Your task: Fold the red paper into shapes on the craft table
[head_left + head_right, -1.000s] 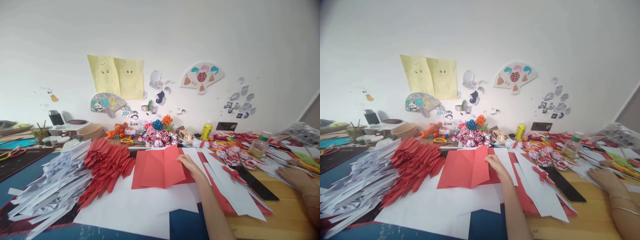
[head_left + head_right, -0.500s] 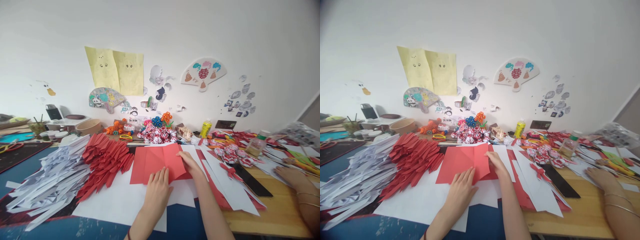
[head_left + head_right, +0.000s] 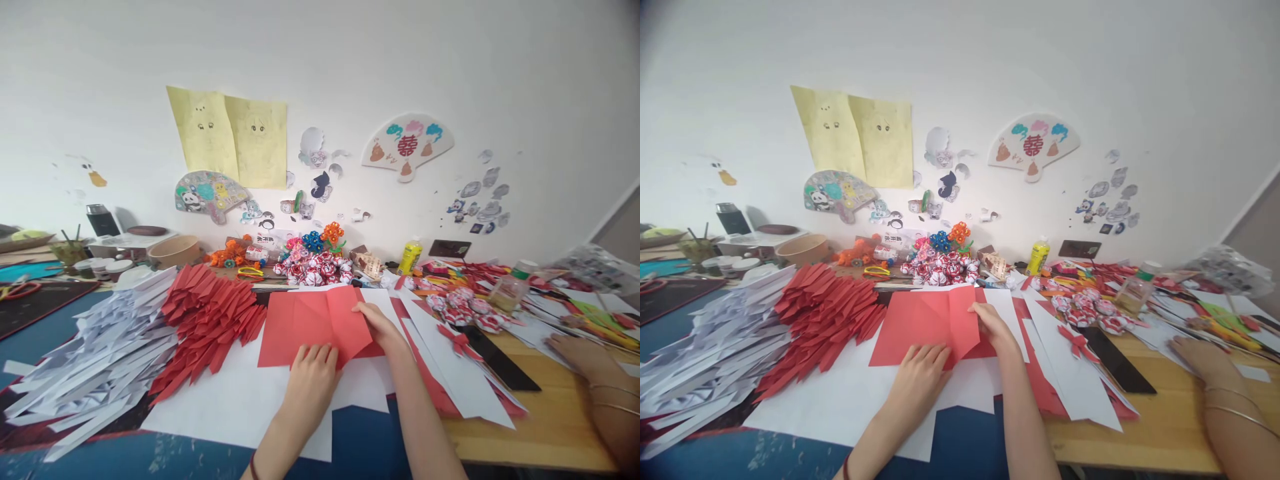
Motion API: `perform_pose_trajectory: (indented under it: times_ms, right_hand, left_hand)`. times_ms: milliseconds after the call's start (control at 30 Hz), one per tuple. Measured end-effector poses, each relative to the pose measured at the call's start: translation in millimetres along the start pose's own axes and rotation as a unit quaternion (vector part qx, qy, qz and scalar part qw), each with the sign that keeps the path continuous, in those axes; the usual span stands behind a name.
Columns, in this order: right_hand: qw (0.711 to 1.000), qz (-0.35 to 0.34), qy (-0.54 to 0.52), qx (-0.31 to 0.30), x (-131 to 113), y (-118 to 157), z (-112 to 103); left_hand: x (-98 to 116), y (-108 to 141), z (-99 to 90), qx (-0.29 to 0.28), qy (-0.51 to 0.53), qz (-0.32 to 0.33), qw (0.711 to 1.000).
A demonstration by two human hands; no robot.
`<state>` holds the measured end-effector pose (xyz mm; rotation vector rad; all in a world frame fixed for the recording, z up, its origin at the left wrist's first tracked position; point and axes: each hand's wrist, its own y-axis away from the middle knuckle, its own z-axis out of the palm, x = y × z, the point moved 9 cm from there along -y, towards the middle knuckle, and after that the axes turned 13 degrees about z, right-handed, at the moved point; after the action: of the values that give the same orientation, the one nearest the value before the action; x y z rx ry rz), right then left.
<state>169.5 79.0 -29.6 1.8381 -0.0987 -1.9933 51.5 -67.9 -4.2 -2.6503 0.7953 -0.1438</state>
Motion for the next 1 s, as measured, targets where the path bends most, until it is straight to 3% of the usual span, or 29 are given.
perform_pose_trajectory:
  times_ms: [200,300,367,533,633,800,900,1000]
  right_hand:
    - [1.000,-0.004,0.020,0.000,0,6,-2]
    - [0.999,-0.018,0.030,-0.039,-6,11,7]
    - [0.997,-0.025,0.026,-0.069,-9,15,13]
    - [0.994,-0.043,0.001,-0.103,-14,21,21]
    - [0.991,-0.052,-0.006,-0.122,-17,23,27]
    - [0.991,-0.048,0.013,-0.124,-17,18,29]
    - [0.996,-0.053,0.042,-0.055,-12,6,15]
    - [0.971,-0.143,0.138,0.134,-25,2,-12]
  left_hand:
    - [6,5,-16.2,-0.066,0.013,0.081,0.994]
    - [-13,-2,-25.3,-0.100,0.031,0.093,0.990]
    - [-39,-17,-33.9,-0.073,0.029,0.070,0.994]
    - [-107,-61,-43.5,0.058,0.074,0.006,0.996]
    - [-130,-79,-40.1,0.084,0.086,-0.015,0.993]
    - [-160,-90,-35.5,0.108,0.193,-0.051,0.974]
    - [-180,-86,-32.6,0.128,0.239,-0.072,0.960]
    - [-194,-77,-30.8,0.148,0.224,-0.098,0.958]
